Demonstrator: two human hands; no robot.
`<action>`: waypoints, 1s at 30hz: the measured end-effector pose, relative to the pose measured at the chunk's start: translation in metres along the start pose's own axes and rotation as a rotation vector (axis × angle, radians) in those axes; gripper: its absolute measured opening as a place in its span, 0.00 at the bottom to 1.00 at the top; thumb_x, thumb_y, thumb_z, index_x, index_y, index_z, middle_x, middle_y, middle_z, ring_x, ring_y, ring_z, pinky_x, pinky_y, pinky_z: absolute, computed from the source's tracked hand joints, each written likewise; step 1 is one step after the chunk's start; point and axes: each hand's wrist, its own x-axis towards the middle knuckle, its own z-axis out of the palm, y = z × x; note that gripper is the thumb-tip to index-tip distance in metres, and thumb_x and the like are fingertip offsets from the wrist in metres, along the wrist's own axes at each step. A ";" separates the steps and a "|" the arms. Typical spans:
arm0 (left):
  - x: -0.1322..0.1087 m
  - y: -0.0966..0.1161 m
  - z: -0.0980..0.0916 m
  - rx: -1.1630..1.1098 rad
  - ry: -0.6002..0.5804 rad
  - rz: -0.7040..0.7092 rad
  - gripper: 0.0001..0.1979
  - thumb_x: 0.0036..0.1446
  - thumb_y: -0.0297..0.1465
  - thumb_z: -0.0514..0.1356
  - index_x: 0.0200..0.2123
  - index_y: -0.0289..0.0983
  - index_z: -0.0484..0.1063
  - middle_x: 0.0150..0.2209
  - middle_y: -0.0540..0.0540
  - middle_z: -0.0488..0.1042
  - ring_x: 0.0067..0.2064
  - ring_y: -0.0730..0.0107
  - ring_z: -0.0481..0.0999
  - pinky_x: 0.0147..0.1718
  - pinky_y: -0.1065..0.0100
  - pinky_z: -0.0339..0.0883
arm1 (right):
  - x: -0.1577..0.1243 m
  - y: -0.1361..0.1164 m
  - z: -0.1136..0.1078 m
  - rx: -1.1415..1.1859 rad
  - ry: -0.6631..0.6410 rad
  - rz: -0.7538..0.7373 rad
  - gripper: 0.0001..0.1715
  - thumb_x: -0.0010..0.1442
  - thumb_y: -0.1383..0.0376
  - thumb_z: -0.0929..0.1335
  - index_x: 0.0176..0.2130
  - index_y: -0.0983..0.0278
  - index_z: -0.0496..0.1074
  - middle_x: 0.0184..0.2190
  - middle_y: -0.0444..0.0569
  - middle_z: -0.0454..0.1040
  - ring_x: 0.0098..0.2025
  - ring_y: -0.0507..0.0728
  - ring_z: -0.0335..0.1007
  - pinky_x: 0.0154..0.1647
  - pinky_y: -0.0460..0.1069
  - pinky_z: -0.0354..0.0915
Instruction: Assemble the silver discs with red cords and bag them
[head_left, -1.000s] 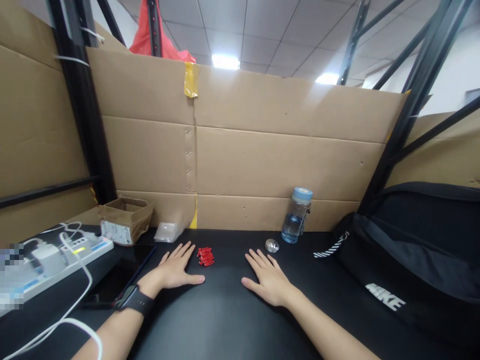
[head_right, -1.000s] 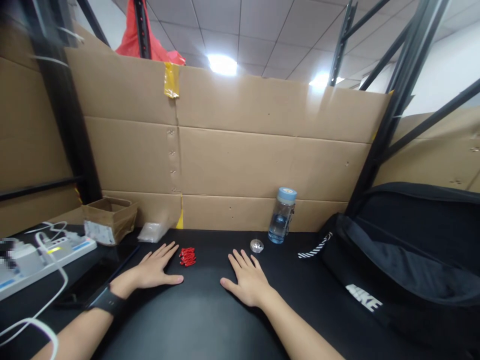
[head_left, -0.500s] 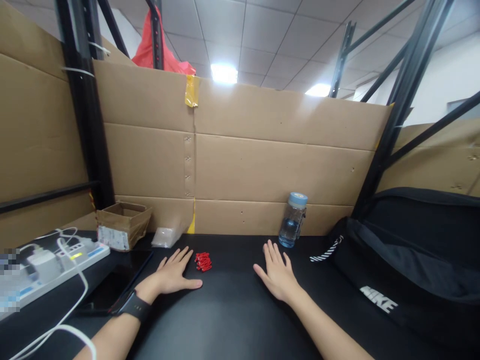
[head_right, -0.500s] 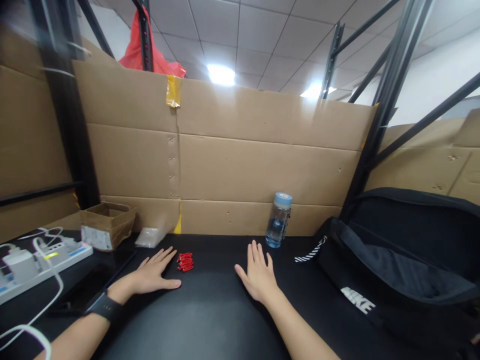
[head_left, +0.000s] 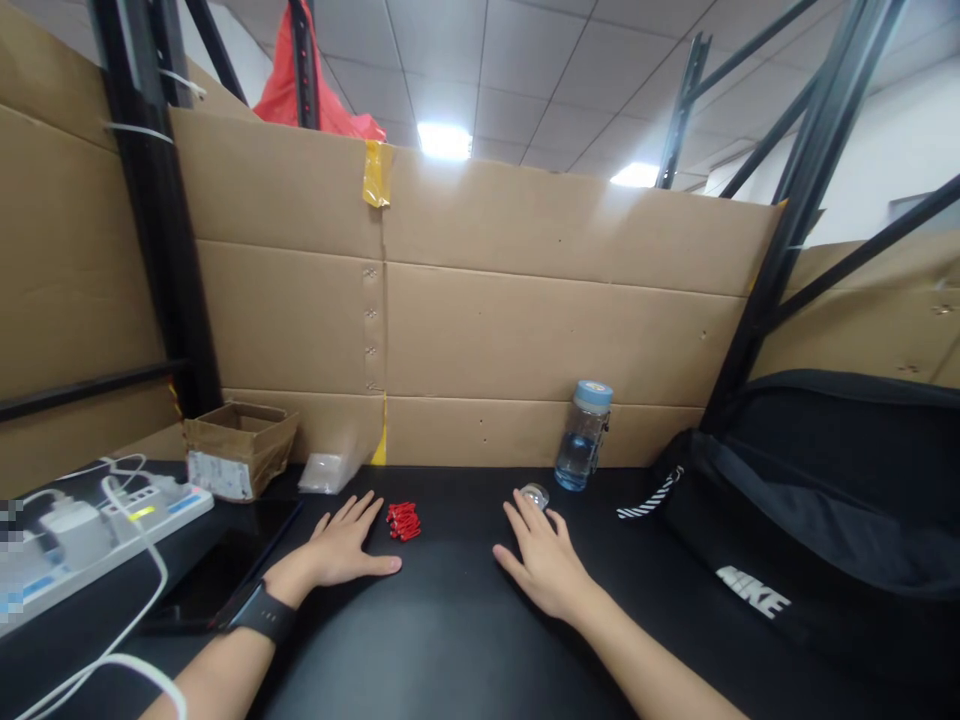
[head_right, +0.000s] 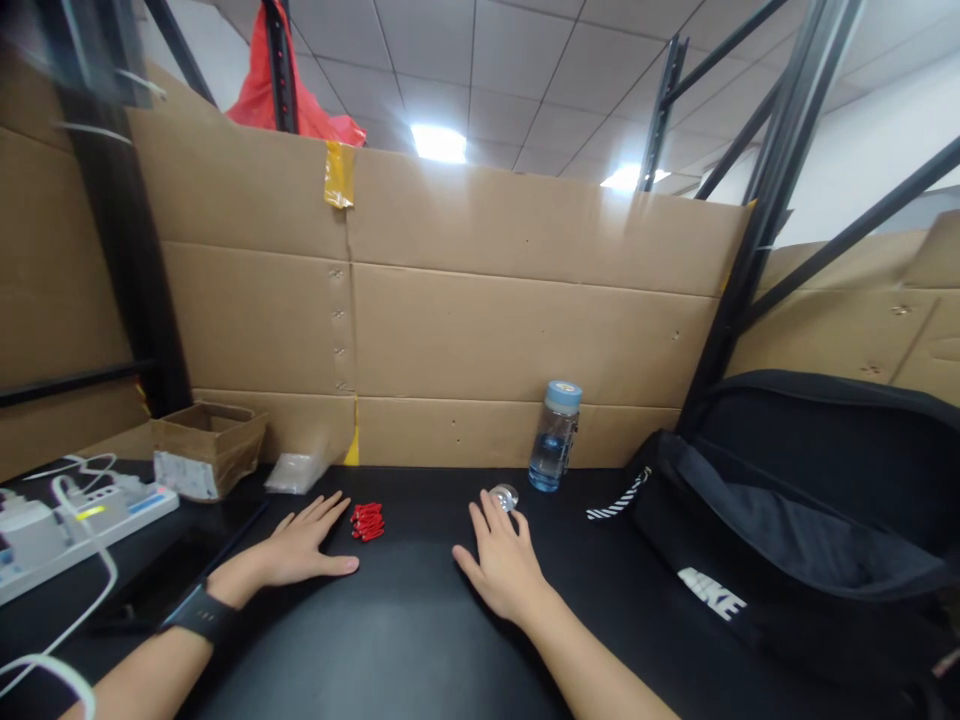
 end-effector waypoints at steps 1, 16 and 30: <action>0.000 0.001 0.000 0.003 -0.005 0.002 0.64 0.43 0.68 0.55 0.74 0.36 0.41 0.74 0.41 0.33 0.74 0.42 0.33 0.68 0.36 0.35 | 0.003 0.004 0.002 -0.020 0.019 0.034 0.45 0.69 0.42 0.53 0.72 0.67 0.50 0.75 0.58 0.39 0.76 0.66 0.32 0.72 0.66 0.36; -0.005 0.003 -0.002 -0.020 -0.002 0.004 0.64 0.44 0.68 0.55 0.74 0.36 0.43 0.74 0.40 0.35 0.74 0.42 0.33 0.68 0.37 0.34 | 0.016 0.017 0.012 -0.092 0.022 0.148 0.41 0.68 0.43 0.53 0.69 0.61 0.59 0.74 0.53 0.45 0.75 0.74 0.35 0.68 0.71 0.39; -0.004 0.003 -0.003 -0.010 -0.009 0.000 0.64 0.43 0.67 0.56 0.74 0.36 0.42 0.74 0.40 0.33 0.74 0.41 0.33 0.68 0.37 0.35 | 0.018 0.018 0.014 -0.103 0.138 0.100 0.34 0.67 0.48 0.59 0.62 0.64 0.68 0.70 0.59 0.56 0.66 0.74 0.52 0.62 0.66 0.55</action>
